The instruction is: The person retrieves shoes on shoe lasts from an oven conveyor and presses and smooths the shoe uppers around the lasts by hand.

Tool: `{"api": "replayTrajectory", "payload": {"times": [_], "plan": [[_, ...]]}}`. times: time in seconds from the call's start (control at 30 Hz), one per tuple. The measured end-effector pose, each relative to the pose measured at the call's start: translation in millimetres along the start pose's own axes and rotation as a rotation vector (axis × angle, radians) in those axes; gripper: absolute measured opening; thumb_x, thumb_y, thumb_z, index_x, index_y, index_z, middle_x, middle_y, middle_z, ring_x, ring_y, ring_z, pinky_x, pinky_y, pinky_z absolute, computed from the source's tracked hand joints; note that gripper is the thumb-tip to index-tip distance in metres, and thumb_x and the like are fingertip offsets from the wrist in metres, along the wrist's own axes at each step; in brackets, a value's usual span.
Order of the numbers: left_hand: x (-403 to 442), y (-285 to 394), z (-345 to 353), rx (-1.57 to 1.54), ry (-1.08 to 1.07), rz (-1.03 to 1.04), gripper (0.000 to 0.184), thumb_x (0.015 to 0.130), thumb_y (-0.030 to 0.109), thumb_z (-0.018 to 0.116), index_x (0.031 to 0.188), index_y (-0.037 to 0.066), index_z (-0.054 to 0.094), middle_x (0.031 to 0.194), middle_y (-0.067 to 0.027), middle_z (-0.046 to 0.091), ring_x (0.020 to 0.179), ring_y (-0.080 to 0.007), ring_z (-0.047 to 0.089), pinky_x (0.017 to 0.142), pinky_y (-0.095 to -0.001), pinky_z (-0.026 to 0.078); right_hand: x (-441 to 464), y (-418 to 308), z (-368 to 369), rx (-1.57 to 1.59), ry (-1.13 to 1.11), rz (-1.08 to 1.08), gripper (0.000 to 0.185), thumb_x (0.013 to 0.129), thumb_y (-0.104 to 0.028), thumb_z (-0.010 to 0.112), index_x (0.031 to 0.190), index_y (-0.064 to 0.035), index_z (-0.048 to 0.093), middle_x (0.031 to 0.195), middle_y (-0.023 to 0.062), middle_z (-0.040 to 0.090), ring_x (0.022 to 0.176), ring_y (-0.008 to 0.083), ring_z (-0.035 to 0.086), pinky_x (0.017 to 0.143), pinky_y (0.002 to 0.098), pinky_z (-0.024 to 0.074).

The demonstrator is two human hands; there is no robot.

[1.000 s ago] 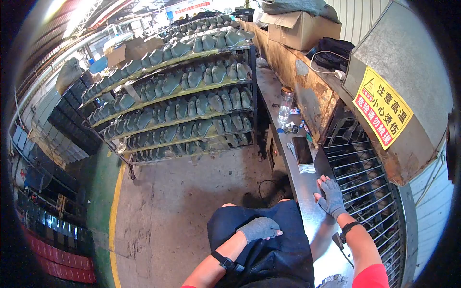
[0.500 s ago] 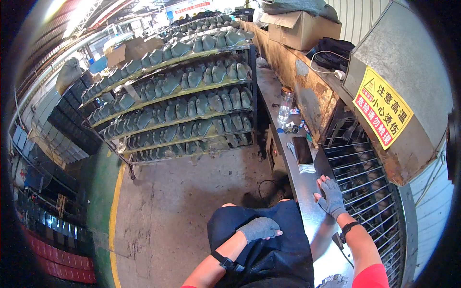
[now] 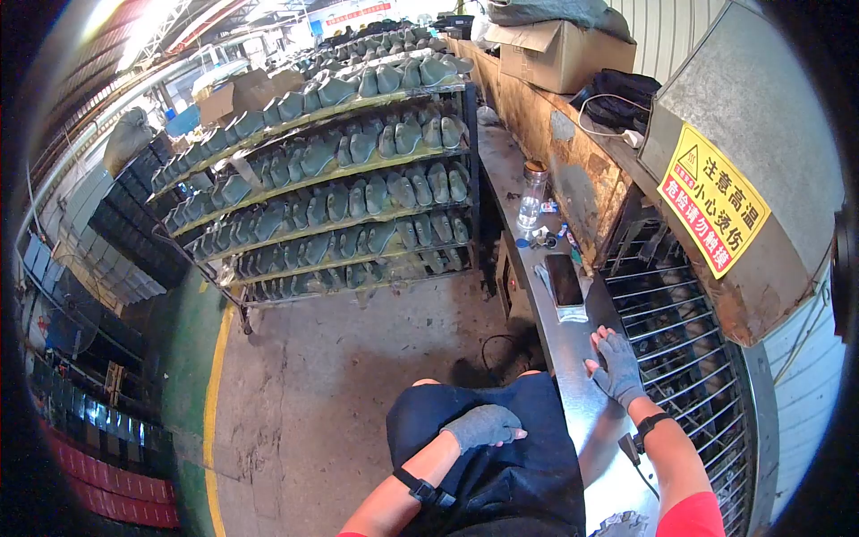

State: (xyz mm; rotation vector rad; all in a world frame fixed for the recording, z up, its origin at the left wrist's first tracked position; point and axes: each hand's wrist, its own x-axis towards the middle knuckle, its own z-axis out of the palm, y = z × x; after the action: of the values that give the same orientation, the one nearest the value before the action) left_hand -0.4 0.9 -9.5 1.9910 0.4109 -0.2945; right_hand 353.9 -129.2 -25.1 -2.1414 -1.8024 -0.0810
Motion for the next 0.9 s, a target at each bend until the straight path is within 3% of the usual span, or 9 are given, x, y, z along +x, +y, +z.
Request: {"api": "replayTrajectory", "payload": {"times": [0.07,0.3,0.4,0.47,0.7,0.77,0.9], "plan": [[0.5,-0.3,0.0,0.005,0.0,0.007,0.045,0.106,0.048,0.065,0.09,0.007,0.077,0.077,-0.0068,0.073,0.069,-0.0203,0.069,0.07,-0.0387,0.056,0.0,-0.9,0.6,-0.005,0.031,-0.003,0.068,0.093,-0.037,0.075,0.151,-0.006,0.059,0.16,0.0197,0.054,0.151,0.0409,0.047,0.127,0.0503,0.0352],[-0.5,2.8,-1.4,0.014,-0.012,-0.009,0.046,0.106,0.048,0.064,0.089,0.007,0.076,0.076,-0.0066,0.072,0.069,-0.0205,0.068,0.07,-0.0387,0.055,-0.5,0.8,1.5,-0.004,0.046,-0.02,0.068,0.093,-0.037,0.075,0.151,-0.0057,0.059,0.16,0.0199,0.054,0.151,0.0411,0.047,0.127,0.0502,0.0351],[-0.8,3.2,-1.4,-0.004,-0.015,-0.008,0.046,0.106,0.048,0.064,0.088,0.007,0.075,0.076,-0.0068,0.072,0.069,-0.0211,0.068,0.071,-0.0388,0.055,-0.5,0.4,0.9,0.005,0.0,-0.001,0.067,0.098,-0.041,0.071,0.153,-0.0061,0.056,0.164,0.0213,0.05,0.153,0.0427,0.044,0.128,0.0514,0.0329],[-0.3,2.9,-1.3,-0.002,-0.021,-0.015,0.046,0.106,0.048,0.064,0.088,0.007,0.075,0.076,-0.007,0.072,0.069,-0.0216,0.069,0.071,-0.0392,0.055,-0.3,0.7,2.8,0.006,0.039,0.0,0.068,0.093,-0.037,0.076,0.151,-0.0059,0.059,0.16,0.0203,0.054,0.151,0.0412,0.047,0.127,0.0496,0.0358],[2.3,-1.6,0.1,0.016,-0.021,0.006,0.046,0.106,0.048,0.064,0.089,0.007,0.075,0.077,-0.0075,0.072,0.07,-0.0221,0.069,0.071,-0.0401,0.055,0.1,0.3,0.7,0.011,-0.006,0.009,0.067,0.098,-0.042,0.072,0.153,-0.0066,0.057,0.164,0.021,0.05,0.152,0.0427,0.045,0.127,0.0513,0.0338],[1.4,-0.7,0.1,0.006,-0.02,-0.004,0.047,0.106,0.048,0.064,0.089,0.006,0.075,0.077,-0.0076,0.072,0.07,-0.0218,0.069,0.071,-0.0398,0.055,-0.1,0.1,1.9,-0.005,0.04,-0.004,0.069,0.092,-0.037,0.076,0.151,-0.0059,0.059,0.16,0.0207,0.054,0.15,0.0415,0.048,0.126,0.0498,0.0365],[4.5,-5.9,2.0,0.006,-0.032,-0.009,0.047,0.106,0.048,0.064,0.089,0.006,0.075,0.077,-0.0074,0.072,0.07,-0.0214,0.069,0.071,-0.0395,0.055,0.7,0.3,1.8,-0.012,0.022,-0.001,0.069,0.093,-0.037,0.076,0.152,-0.0059,0.059,0.16,0.0208,0.054,0.151,0.0415,0.047,0.126,0.0499,0.0362]]}}
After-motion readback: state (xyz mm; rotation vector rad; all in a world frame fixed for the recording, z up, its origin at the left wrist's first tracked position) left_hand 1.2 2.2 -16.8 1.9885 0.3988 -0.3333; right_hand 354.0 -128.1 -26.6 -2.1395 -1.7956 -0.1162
